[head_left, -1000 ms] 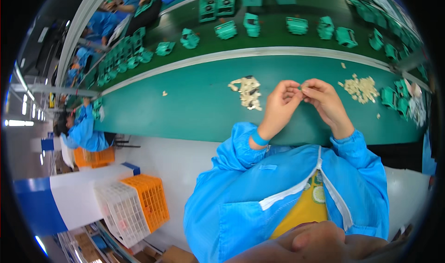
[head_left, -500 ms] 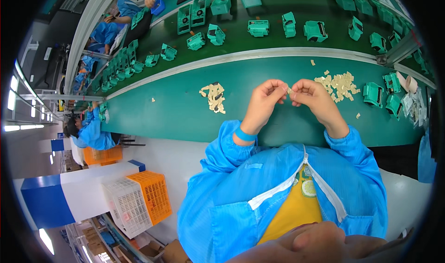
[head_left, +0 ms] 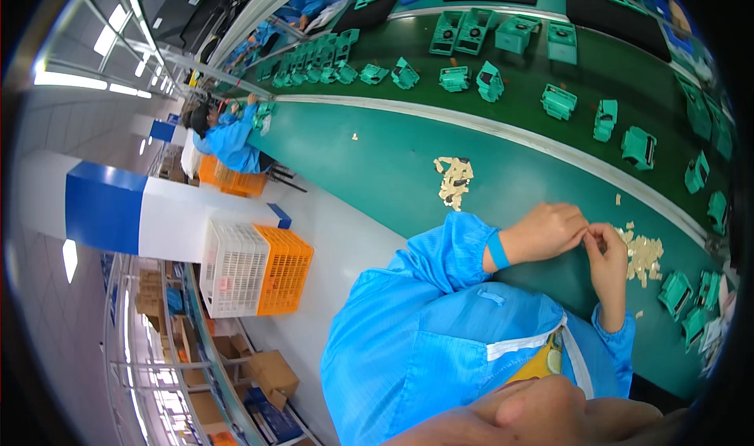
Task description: The person assembles green plastic electronic housing components by hand, inserting small beige internal components into the plastic parts.
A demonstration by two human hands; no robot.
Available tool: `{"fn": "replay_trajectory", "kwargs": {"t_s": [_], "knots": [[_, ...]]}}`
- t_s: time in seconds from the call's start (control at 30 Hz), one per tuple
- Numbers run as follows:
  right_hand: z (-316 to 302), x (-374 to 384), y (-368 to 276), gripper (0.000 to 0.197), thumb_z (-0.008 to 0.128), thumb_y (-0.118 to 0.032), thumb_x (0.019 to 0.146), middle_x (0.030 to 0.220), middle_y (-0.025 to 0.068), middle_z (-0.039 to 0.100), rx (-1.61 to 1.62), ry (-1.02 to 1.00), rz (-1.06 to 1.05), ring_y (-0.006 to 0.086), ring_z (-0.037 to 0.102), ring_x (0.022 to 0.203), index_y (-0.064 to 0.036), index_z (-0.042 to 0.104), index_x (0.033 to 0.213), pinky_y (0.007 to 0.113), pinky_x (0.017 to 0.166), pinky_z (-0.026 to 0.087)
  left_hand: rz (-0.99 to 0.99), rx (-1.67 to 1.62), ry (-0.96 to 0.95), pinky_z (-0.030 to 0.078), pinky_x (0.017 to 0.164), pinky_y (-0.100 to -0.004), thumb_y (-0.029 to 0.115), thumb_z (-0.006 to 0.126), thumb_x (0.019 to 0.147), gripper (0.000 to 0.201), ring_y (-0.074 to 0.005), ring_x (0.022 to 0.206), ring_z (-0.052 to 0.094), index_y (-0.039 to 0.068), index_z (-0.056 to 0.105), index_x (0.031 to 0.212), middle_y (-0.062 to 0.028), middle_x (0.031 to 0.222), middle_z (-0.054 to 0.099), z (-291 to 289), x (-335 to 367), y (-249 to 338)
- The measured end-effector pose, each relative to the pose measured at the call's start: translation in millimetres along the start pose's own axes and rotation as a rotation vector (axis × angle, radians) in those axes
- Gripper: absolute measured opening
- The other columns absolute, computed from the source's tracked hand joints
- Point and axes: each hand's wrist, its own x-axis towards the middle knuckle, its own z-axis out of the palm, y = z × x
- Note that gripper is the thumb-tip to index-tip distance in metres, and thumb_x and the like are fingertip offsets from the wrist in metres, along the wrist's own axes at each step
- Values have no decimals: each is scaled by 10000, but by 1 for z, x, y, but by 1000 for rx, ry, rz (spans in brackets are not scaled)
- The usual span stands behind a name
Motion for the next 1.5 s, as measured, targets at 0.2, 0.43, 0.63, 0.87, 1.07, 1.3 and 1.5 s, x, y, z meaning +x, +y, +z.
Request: {"fn": "replay_trajectory", "kwargs": {"t_s": [0.2, 0.43, 0.63, 0.87, 1.07, 1.3, 1.5], "knots": [[-7, 2, 8, 50, 633, 0, 959, 855, 25, 644, 96, -72, 111, 90, 591, 762, 33, 653, 992, 246, 709, 484, -51, -117, -20, 540, 660, -430, 87, 687, 859, 45, -316, 750, 655, 51, 664, 873, -102, 816, 647, 20, -3, -9], [-33, -6, 14, 26, 618, -22, 984, 838, -8, 614, 206, -45, 196, 67, 571, 765, -5, 630, 999, 221, 700, 457, -354, -441, 17, 519, 648, -410, 66, 661, 870, 68, -332, 708, 644, 7, 669, 901, -167, 817, 662, 43, -1, -26], [-63, -7, 17, 142, 615, -22, 983, 868, -4, 642, 209, 230, 244, 63, 597, 811, 8, 679, 1107, 213, 725, 477, -272, -372, -112, 528, 643, -399, 79, 677, 905, 78, -306, 691, 655, 7, 700, 926, -158, 822, 668, 77, 29, -23], [-62, -21, 28, 155, 633, -3, 970, 957, 6, 643, 294, 239, 237, 58, 606, 843, -6, 644, 1125, 202, 736, 489, -276, -588, -87, 557, 739, -342, 87, 706, 913, 138, -231, 852, 681, 5, 717, 1023, -104, 954, 690, 93, 33, -11], [-53, -15, 19, 112, 666, -4, 946, 924, 20, 633, 211, 159, 198, 79, 602, 806, -14, 626, 1051, 226, 707, 486, -384, -750, -394, 517, 815, -282, 122, 707, 948, 176, -149, 886, 650, 0, 716, 1074, -63, 998, 707, 69, 28, -15], [-42, -9, -2, 82, 728, -23, 853, 861, 93, 644, -210, 225, -84, 227, 653, 760, 7, 703, 925, 316, 678, 529, -604, -926, -323, 501, 791, -263, 127, 719, 954, 146, -103, 884, 628, 13, 735, 1043, -22, 954, 717, 60, 25, -12], [-48, -7, -11, 104, 710, 4, 806, 849, 127, 645, -313, 118, -125, 295, 652, 766, 24, 712, 908, 377, 671, 523, -353, -668, -298, 523, 744, -301, 114, 733, 926, 130, -201, 863, 666, 7, 741, 1000, -83, 947, 718, 49, 30, -9]]}}
